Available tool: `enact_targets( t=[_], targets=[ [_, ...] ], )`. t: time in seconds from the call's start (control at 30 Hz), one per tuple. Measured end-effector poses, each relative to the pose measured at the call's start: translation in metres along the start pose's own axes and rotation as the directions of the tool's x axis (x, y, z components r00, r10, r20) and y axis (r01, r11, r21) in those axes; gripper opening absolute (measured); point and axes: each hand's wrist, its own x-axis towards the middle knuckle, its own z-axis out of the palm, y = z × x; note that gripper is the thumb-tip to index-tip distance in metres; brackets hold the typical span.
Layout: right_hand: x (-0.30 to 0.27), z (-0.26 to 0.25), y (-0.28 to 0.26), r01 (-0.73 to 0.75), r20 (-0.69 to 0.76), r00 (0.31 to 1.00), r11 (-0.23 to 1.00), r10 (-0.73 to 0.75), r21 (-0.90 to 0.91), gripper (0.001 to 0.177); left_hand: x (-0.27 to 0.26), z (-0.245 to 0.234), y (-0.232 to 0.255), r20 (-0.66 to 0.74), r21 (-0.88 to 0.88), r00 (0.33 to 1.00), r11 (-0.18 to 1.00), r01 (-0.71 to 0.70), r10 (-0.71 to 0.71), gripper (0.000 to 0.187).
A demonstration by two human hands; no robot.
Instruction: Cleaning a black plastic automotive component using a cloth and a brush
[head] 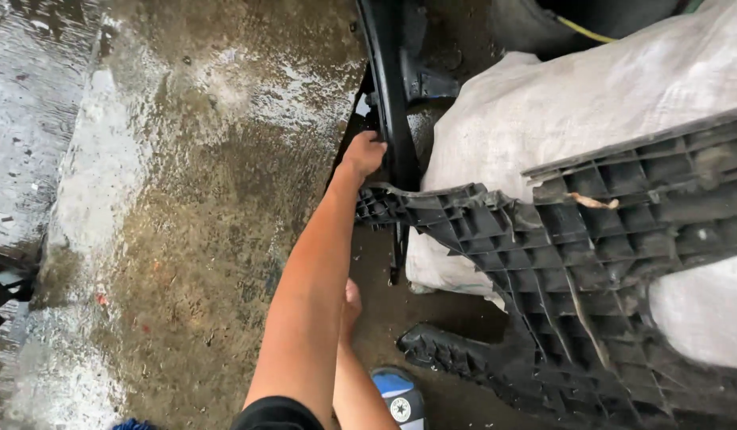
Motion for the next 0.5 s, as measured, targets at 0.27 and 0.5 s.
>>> enact_targets(
  t=[0.27, 0.5],
  targets=[
    [-0.017, 0.054, -0.061, 0.158, 0.112, 0.982, 0.986, -0.151, -0.052, 0.032, -0.023, -0.002, 0.032, 0.015, -0.265, 0.994, 0.959, -0.103, 0.111, 0.027],
    [-0.029, 0.071, -0.077, 0.411, -0.005, 0.911, 0.906, -0.413, -0.105, 0.033, -0.075, -0.043, 0.063, -0.22, 0.023, 0.946, 0.971, -0.24, 0.239, 0.009]
  ],
)
